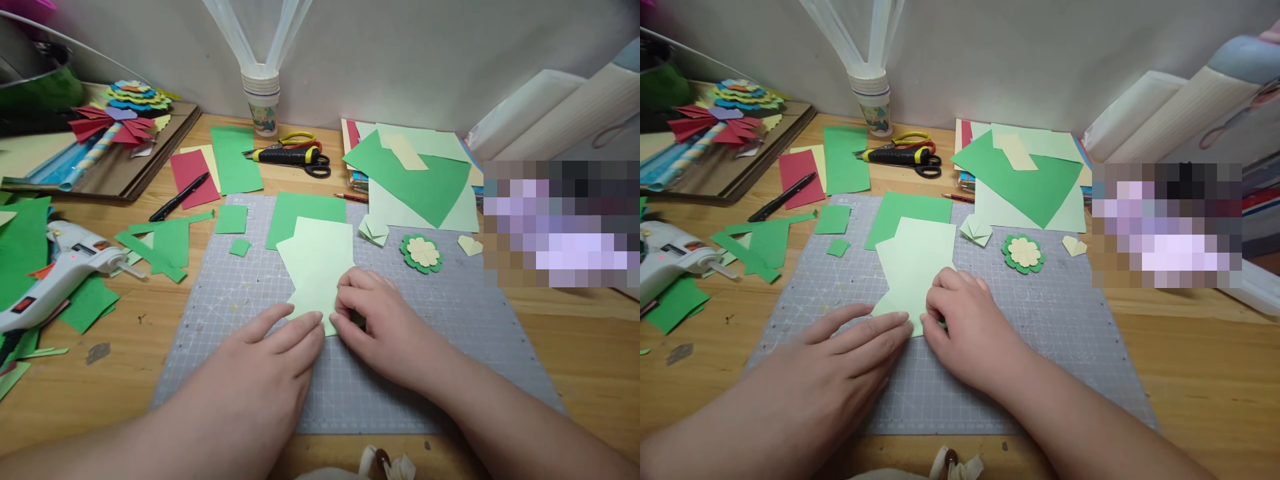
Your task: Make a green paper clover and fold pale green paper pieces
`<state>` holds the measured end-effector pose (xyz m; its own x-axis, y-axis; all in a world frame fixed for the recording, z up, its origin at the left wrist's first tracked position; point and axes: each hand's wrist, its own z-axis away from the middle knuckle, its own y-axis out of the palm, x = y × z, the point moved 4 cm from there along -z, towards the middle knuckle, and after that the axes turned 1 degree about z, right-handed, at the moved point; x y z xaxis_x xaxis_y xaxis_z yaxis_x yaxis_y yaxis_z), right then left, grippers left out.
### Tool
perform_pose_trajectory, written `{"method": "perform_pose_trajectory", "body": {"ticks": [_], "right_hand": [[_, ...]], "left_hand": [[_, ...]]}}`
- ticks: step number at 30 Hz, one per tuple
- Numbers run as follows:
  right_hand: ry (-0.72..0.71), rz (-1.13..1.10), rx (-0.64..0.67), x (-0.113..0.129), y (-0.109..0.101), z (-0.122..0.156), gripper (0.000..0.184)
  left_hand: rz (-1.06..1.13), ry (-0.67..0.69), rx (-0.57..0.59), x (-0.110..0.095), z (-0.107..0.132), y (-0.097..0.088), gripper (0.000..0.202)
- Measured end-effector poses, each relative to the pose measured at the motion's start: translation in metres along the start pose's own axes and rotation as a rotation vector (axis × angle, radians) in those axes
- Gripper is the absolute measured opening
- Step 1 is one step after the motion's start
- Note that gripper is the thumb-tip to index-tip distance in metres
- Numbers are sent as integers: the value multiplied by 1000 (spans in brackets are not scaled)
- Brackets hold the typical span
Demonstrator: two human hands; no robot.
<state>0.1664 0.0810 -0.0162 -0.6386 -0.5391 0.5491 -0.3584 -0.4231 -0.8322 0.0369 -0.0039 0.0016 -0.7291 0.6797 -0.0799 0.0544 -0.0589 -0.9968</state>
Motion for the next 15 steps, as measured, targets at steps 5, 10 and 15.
{"method": "perform_pose_trajectory", "body": {"ticks": [5,10,15], "right_hand": [[4,3,-38,0,-5,2,10],[-107,91,-26,19,-16,18,29],[-192,256,25,40,-1,36,26]], "left_hand": [[45,-19,42,3,-9,-4,25],[70,-30,54,4,-10,-4,26],[102,-31,74,5,-9,-4,24]]}}
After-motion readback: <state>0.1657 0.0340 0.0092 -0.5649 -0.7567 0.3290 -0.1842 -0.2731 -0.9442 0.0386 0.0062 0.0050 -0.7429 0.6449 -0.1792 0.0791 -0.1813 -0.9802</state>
